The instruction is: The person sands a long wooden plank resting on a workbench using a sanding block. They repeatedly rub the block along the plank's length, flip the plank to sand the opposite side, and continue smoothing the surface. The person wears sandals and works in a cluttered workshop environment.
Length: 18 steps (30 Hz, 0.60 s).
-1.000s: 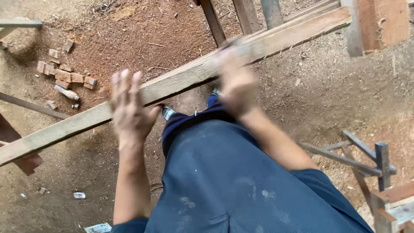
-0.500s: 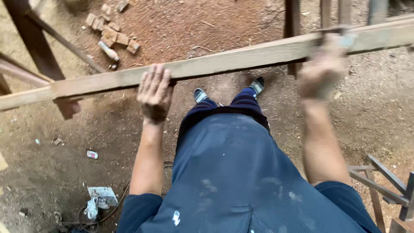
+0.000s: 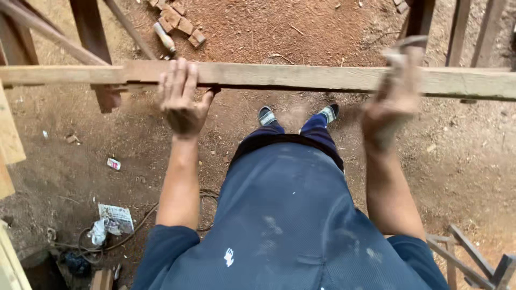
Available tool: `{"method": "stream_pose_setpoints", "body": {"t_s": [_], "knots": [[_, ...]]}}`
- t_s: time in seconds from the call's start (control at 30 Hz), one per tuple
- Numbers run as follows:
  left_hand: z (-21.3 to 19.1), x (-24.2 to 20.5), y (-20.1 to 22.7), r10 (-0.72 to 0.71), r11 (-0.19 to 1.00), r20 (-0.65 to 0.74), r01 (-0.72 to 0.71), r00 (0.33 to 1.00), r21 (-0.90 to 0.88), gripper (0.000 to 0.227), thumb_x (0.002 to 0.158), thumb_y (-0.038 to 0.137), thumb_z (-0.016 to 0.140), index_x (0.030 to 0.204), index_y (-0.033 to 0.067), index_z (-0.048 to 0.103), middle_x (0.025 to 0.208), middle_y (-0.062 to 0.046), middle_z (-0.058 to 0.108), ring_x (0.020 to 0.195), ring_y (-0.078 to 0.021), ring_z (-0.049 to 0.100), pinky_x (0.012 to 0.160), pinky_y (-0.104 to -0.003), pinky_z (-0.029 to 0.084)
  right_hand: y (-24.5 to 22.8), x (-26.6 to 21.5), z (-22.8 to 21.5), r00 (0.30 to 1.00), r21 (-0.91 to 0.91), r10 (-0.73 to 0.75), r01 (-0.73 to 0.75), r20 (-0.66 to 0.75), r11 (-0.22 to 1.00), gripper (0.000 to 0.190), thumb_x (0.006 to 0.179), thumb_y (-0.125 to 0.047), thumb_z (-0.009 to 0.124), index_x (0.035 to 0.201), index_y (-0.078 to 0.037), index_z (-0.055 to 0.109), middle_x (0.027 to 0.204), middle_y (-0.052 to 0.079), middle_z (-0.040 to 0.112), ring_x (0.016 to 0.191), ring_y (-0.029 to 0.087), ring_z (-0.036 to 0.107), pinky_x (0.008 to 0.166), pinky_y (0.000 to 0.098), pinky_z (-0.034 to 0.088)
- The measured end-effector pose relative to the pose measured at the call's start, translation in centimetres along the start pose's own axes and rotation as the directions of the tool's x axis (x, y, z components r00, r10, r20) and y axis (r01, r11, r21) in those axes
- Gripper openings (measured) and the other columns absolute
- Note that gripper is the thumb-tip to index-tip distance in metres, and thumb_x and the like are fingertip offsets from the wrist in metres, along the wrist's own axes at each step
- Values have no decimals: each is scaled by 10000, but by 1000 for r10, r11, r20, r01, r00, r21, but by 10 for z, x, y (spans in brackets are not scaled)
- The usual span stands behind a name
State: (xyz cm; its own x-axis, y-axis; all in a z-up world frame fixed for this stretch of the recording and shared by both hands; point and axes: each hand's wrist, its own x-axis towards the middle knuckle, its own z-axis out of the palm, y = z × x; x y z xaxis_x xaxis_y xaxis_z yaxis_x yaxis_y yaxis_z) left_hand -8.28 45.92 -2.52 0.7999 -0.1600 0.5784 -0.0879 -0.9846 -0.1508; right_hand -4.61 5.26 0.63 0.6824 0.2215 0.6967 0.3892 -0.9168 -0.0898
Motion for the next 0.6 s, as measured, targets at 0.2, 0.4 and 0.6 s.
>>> {"method": "stream_pose_setpoints", "body": {"t_s": [0.2, 0.4, 0.6], "knots": [[39, -53, 11, -57, 905, 180, 127, 982, -406, 283, 926, 363, 872, 1001, 201, 652, 863, 27, 693, 811, -173, 648, 783, -389, 532, -112, 2, 27, 826, 781, -437, -7, 357, 624, 102, 965, -128, 667, 1039, -69, 704, 941, 118, 726, 860, 303, 722, 769, 408, 605], [-7, 39, 88, 331, 774, 220, -130, 917, -620, 898, 800, 539, 814, 1513, 147, 435, 1526, -200, 421, 1434, -358, 377, 1213, -525, 292, -48, -28, 15, 698, 485, -148, -313, 700, 817, 199, 866, -187, 766, 825, -23, 661, 847, 153, 687, 730, 321, 685, 651, 408, 577], [5, 97, 193, 543, 768, 251, -353, 801, -535, 874, 897, 227, 748, 1659, 171, 324, 1689, -191, 146, 1565, -379, 115, 1271, -546, 135, 25, -159, 2, 296, 350, 521, -937, 801, -6, 273, 873, -9, 613, 1096, 60, 754, 830, 19, 750, 670, 143, 695, 592, 348, 568]]}}
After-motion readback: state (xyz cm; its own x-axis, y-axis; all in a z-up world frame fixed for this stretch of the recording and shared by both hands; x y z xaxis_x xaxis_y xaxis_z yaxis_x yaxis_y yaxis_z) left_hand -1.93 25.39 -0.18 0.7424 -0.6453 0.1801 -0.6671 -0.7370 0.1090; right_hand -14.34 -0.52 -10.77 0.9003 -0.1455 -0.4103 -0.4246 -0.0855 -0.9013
